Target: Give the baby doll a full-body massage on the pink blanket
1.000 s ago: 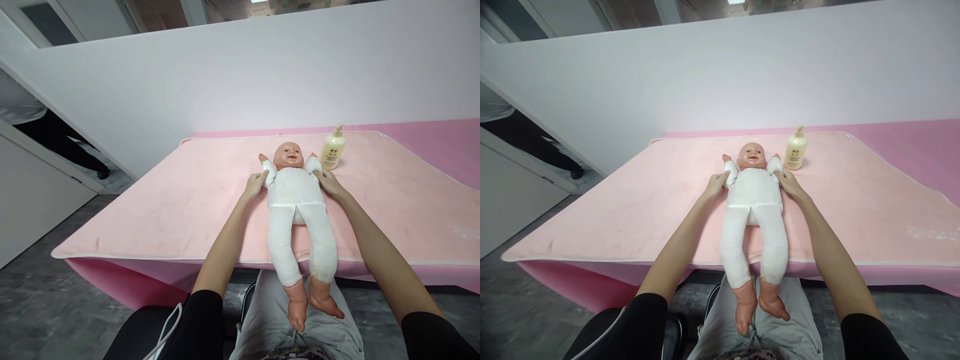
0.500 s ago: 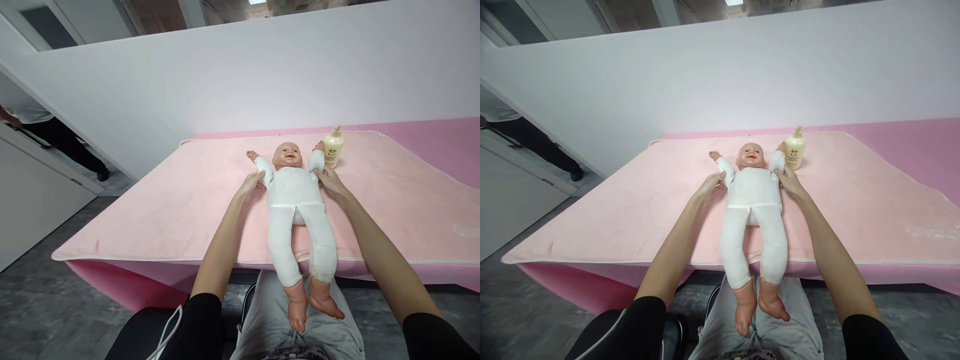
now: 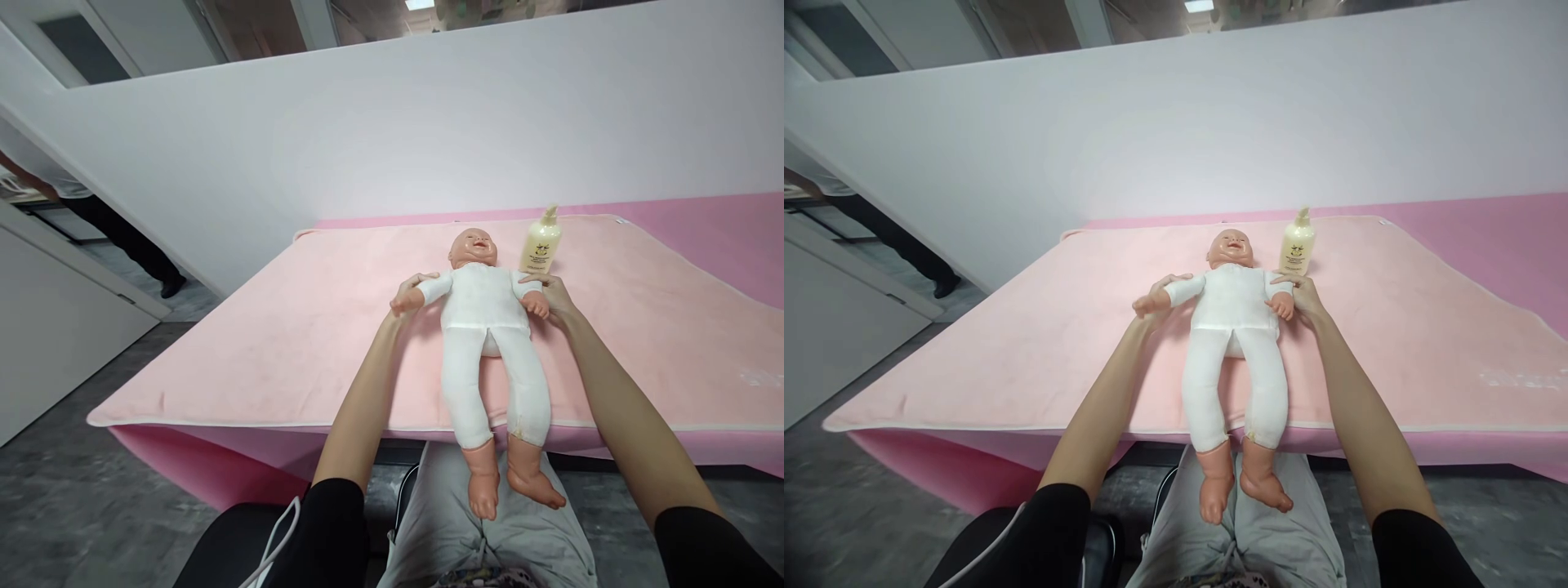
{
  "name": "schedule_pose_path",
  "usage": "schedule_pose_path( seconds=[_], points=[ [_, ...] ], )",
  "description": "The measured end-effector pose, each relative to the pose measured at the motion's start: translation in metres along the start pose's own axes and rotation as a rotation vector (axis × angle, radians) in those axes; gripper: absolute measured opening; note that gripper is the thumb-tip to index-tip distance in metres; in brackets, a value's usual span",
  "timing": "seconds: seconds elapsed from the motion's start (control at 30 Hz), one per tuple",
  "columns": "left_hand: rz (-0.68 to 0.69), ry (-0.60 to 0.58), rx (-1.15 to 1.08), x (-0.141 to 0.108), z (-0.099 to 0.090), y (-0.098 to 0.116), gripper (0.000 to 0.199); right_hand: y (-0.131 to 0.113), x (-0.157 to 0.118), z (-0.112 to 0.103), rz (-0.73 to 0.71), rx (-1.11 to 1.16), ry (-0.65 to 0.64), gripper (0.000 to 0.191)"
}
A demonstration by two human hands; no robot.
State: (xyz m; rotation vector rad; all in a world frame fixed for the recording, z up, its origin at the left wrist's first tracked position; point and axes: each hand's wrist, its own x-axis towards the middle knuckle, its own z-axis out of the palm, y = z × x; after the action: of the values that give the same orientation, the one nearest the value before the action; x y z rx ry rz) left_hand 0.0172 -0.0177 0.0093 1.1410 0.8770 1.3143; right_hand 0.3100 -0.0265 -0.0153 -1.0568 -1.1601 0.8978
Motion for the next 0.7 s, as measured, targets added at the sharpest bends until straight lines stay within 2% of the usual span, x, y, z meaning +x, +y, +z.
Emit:
schedule_pose_path(
  seconds=[0.1, 0.17, 0.27, 0.37, 0.5, 0.57, 0.63, 0.7],
  points=[
    [0.061, -0.113, 0.186, -0.001, -0.004, -0.001, 0.011, 0.0, 0.001, -0.003, -0.015, -0.056, -0.049, 0.005],
    [0.105, -0.158, 0.313, 0.0, -0.007, -0.003, 0.016, 0.0, 0.002, -0.005, -0.025, -0.086, -0.08, 0.003],
    [0.13, -0.214, 0.389, 0.0, -0.011, -0.005, 0.019, 0.001, 0.002, -0.006, -0.024, -0.125, -0.099, 0.007],
    [0.131, -0.258, 0.404, 0.0, -0.012, -0.003, 0.013, -0.002, 0.0, -0.005, 0.021, -0.111, -0.114, 0.016],
    [0.068, -0.251, 0.362, 0.001, -0.01, 0.002, 0.043, -0.014, -0.005, -0.002, 0.171, 0.056, -0.265, 0.033],
    [0.028, -0.218, 0.345, 0.002, -0.009, 0.003, 0.039, -0.019, -0.007, 0.0, 0.201, 0.128, -0.306, 0.038],
    [0.003, -0.185, 0.344, 0.002, -0.007, 0.002, 0.028, -0.021, -0.007, 0.002, 0.205, 0.158, -0.268, 0.037],
    [0.001, -0.163, 0.33, 0.001, -0.005, 0.001, 0.026, -0.019, -0.006, 0.004, 0.209, 0.153, -0.214, 0.031]
  ],
)
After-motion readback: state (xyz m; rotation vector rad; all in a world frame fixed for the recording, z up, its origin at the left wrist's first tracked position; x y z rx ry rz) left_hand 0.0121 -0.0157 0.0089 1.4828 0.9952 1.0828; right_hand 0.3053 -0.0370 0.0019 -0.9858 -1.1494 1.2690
